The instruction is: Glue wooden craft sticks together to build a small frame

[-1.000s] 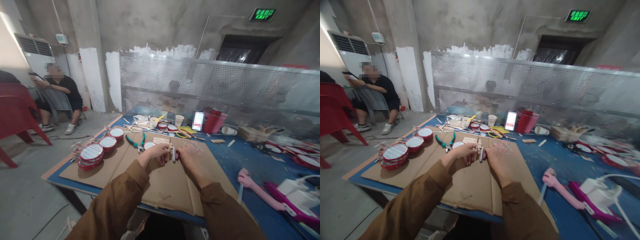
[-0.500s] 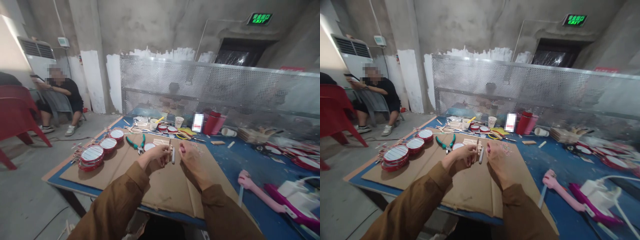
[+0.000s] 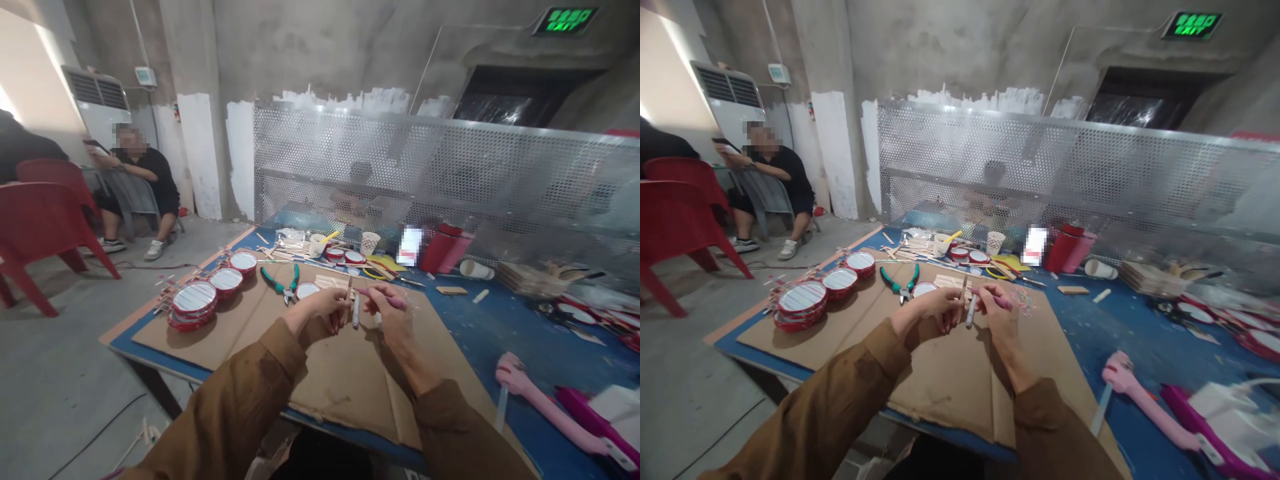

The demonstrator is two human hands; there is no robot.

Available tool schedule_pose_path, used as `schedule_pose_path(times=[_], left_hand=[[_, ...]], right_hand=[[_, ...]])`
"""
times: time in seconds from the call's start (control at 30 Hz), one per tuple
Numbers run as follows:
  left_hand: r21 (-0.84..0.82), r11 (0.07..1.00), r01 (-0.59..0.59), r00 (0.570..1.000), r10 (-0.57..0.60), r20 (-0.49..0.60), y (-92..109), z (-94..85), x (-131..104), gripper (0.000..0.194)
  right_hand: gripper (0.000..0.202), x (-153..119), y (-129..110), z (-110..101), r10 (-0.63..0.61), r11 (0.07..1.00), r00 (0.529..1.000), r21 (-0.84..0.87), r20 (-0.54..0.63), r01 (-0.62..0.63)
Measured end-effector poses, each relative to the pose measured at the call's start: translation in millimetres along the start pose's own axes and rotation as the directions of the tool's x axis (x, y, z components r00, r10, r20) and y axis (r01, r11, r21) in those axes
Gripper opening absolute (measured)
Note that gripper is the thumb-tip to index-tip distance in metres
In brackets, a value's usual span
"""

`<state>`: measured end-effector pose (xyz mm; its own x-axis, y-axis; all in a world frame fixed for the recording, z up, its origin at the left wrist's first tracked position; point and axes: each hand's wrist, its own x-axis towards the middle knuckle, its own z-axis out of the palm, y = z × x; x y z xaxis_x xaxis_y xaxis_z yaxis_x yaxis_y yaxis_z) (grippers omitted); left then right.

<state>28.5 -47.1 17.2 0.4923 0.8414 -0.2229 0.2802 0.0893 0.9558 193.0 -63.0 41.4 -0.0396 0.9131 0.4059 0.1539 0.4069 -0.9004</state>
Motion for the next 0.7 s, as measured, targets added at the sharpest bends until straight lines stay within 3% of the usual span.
schedule_pose_path(times=[0.27, 0.7], left_hand=[[0.056, 0.998, -0.001, 1.0, 0.002, -0.017, 6, 2.1, -3, 0.014], [0.029, 0.999, -0.036, 0.999, 0.036, 0.005, -1, 0.5, 1, 0.026]], right_hand=[[0.026, -2, 14, 3, -0.141, 0.977, 0.987, -0.148, 0.073, 0.151], [0.027, -2, 15, 3, -0.118, 0.977, 0.988, -0.165, 0.098, 0.133]])
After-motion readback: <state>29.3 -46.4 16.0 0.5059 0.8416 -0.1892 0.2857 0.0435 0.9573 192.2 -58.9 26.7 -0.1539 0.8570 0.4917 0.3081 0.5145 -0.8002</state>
